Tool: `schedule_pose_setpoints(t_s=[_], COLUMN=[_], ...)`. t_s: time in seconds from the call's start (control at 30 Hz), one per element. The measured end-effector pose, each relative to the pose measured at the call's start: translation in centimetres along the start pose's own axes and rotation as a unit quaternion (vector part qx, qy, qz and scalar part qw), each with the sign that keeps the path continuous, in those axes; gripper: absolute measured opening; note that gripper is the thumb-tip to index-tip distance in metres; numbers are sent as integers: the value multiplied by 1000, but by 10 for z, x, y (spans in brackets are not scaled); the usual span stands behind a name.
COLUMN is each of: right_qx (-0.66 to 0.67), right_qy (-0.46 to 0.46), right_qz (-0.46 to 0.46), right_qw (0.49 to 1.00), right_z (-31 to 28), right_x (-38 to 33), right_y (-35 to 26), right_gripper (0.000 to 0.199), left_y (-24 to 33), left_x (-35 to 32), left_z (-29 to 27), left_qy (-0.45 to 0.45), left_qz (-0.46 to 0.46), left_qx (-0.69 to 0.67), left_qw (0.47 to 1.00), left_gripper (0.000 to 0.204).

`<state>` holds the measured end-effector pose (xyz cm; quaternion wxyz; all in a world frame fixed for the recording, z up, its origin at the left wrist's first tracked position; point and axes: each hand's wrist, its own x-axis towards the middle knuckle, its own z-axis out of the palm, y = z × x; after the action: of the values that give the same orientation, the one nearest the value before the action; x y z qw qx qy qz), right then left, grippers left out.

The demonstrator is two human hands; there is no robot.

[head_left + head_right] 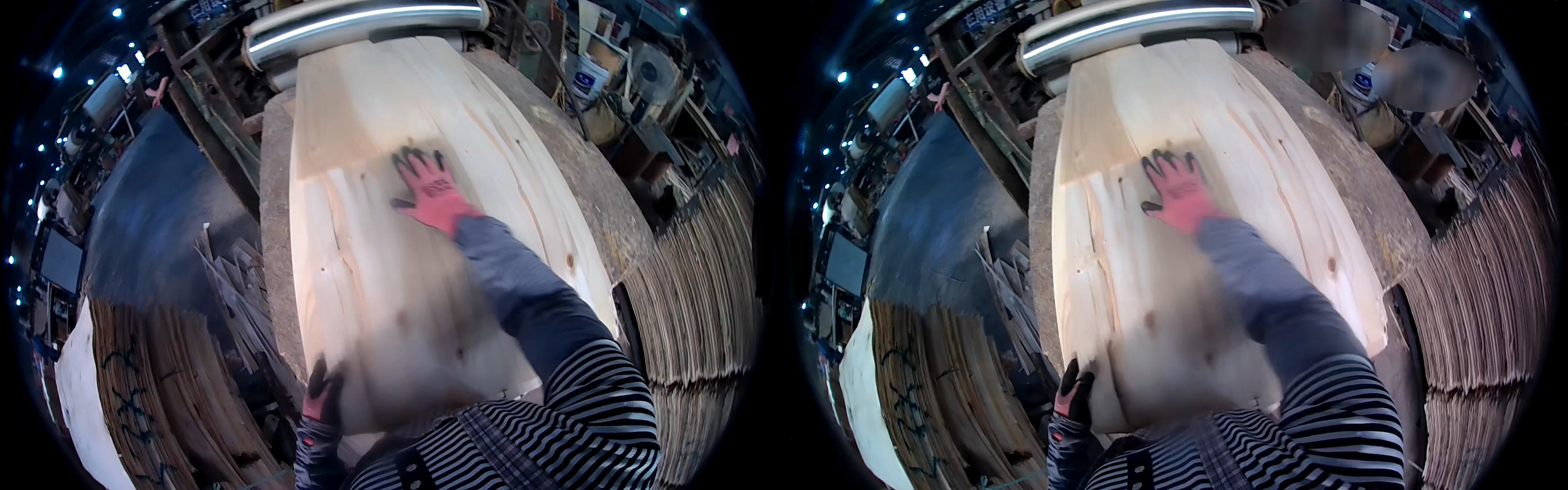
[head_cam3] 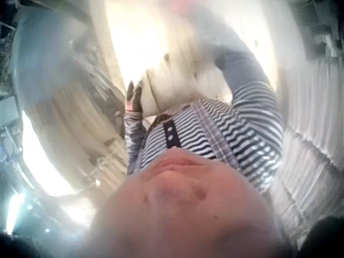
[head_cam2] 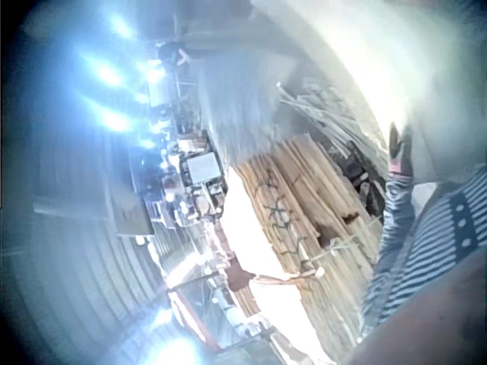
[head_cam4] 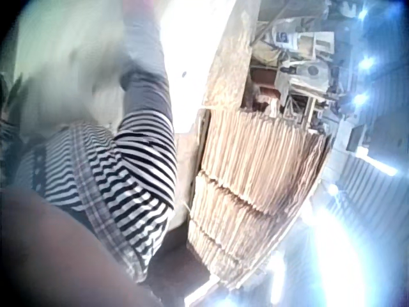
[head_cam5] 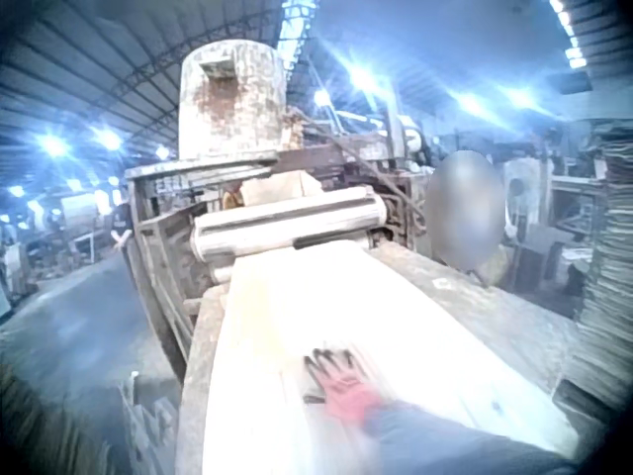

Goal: The person repeatedly picks up thin sheets of wood veneer from a stack, places them onto a roller machine, and then stacks the processed sheets onto a growing pile. The person wears pink gloves and handles the veneers one at a time in a repetitive cycle.

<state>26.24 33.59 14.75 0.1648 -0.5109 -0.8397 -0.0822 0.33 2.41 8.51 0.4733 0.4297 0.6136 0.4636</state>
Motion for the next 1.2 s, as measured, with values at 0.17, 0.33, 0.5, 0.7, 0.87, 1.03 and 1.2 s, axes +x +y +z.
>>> schedule_pose_setpoints(t_s=[0.17, 0.33, 0.5, 0.7, 0.87, 1.03, 1.2], right_qx=[-10, -4, 37, 464, 567, 592, 720], right_qy=[12, -127, -95, 265, 279, 319, 289], right_qz=[173, 380, 467, 680, 558, 453, 375], right_qw=[985, 916, 878, 503, 538, 585, 508], right_z=[-95, -79, -110, -129, -138, -188, -180], right_x=[-189, -397, -446, -502, -467, -362, -255], right_y=[66, 40, -42, -94, -59, 1, 80], right_gripper=[76, 82, 79, 60, 31, 37, 38], left_y=[-17, 6, 43, 37, 24, 10, -5], left_x=[7, 23, 8, 6, 4, 11, 16], left_z=[-2, 8, -4, 1, 9, 10, 9], left_qy=[-108, -170, -165, -182, -161, -148, -119], left_qz=[-117, -190, -199, -175, -182, -149, -152], left_qx=[-100, -183, -184, -164, -198, -191, -185], left_qw=[982, 949, 948, 954, 950, 959, 963], left_gripper=[34, 34, 34, 38, 38, 35, 35])
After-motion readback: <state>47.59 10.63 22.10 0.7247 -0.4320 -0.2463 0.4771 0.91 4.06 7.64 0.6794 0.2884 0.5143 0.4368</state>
